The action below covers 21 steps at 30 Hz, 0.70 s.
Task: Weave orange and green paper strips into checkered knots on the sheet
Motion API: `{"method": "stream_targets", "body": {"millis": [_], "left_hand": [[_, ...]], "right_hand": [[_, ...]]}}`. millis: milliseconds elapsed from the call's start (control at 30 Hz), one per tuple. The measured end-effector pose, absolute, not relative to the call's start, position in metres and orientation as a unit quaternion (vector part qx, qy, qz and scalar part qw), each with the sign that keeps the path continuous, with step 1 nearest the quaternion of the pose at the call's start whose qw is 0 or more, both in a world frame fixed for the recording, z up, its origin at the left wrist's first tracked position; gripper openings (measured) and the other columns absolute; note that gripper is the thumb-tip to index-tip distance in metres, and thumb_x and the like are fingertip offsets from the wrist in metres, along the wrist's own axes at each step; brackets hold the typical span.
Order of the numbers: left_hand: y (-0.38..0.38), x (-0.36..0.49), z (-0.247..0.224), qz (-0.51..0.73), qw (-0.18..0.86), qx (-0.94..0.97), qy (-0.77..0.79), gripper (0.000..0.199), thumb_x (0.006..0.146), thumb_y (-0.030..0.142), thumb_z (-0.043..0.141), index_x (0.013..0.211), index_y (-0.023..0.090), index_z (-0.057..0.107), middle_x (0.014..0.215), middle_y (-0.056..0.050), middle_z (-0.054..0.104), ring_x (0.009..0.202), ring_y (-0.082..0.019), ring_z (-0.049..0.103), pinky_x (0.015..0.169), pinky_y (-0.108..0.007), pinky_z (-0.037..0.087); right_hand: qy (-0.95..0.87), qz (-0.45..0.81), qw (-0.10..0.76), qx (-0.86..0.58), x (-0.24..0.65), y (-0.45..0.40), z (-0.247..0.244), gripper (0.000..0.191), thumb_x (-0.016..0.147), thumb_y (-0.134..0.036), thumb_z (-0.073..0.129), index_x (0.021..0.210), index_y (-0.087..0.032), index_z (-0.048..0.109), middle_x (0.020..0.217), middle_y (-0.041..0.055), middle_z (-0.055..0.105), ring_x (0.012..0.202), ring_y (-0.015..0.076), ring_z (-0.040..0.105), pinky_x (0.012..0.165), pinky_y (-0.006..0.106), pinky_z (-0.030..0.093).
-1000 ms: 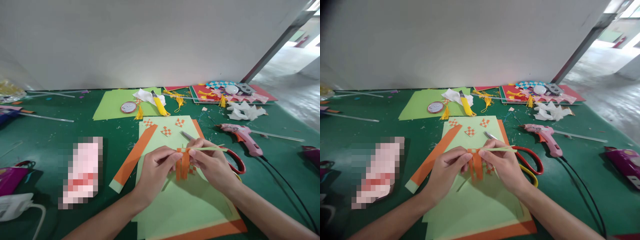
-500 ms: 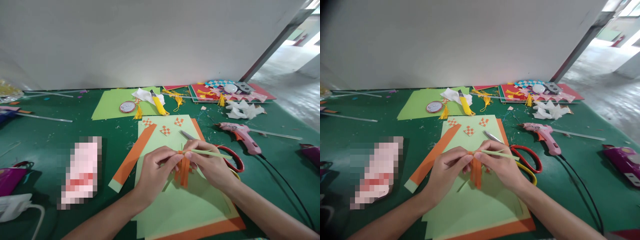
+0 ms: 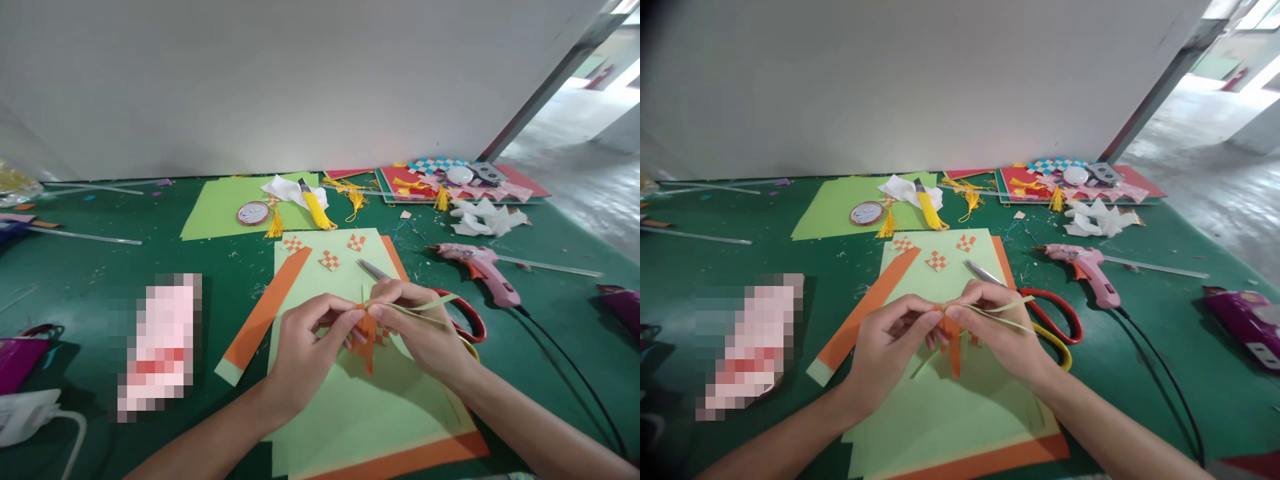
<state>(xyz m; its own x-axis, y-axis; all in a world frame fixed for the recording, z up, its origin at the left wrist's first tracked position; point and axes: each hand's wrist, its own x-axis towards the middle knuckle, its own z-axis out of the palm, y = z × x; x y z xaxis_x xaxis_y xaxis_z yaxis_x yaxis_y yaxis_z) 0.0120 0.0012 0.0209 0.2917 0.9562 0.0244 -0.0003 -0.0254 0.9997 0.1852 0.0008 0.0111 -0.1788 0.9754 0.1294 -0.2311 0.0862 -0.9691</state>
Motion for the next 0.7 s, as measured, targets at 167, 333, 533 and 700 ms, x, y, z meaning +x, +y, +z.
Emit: {"method": "stream_targets", "body": {"millis": [167,333,533,700], "left_hand": [[0.0031,0.0117,0.0202,0.42,0.531,0.592,0.437,0.017,0.089,0.032,0.063,0.078,0.019,0.066,0.065,0.002,0.066,0.058,-0.009,0.06,0.055,-0.018,0.047],[0.0051,0.0121,0.022,0.406,0.461,0.654,0.441,0.013,0.086,0.031,0.065,0.083,0.019,0.066,0.073,0.001,0.062,0.059,-0.008,0.05,0.054,-0.019,0.041],[0.0045,0.0125,0.0216,0.402,0.454,0.667,0.433,0.024,0.088,0.035,0.064,0.071,0.018,0.06,0.067,0.002,0.054,0.06,-0.009,0.046,0.054,-0.021,0.037],[0.0045,0.0125,0.0201,0.411,0.469,0.655,0.427,0.023,0.088,0.033,0.064,0.071,0.017,0.06,0.068,0.002,0.055,0.06,-0.008,0.047,0.055,-0.021,0.037]], "right_hand": [[-0.509,0.565,0.525,-0.381,0.1864,0.0022,0.0084,0.009,0.084,-0.02,0.07,0.075,-0.021,0.067,0.066,-0.0039,0.054,0.058,0.0076,0.047,0.051,0.023,0.035],[-0.514,0.562,0.511,-0.399,0.1881,0.0023,0.0082,0.011,0.083,-0.024,0.07,0.073,-0.021,0.067,0.066,-0.0034,0.053,0.058,0.0085,0.044,0.051,0.025,0.031],[-0.53,0.552,0.501,-0.404,0.1881,0.0014,0.0084,0.009,0.083,-0.025,0.07,0.075,-0.022,0.068,0.063,-0.0031,0.051,0.058,0.0093,0.044,0.05,0.026,0.032],[-0.531,0.549,0.506,-0.4,0.1877,0.0014,0.0093,0.008,0.082,-0.024,0.071,0.074,-0.022,0.07,0.062,-0.0034,0.053,0.056,0.009,0.045,0.049,0.026,0.033]]}}
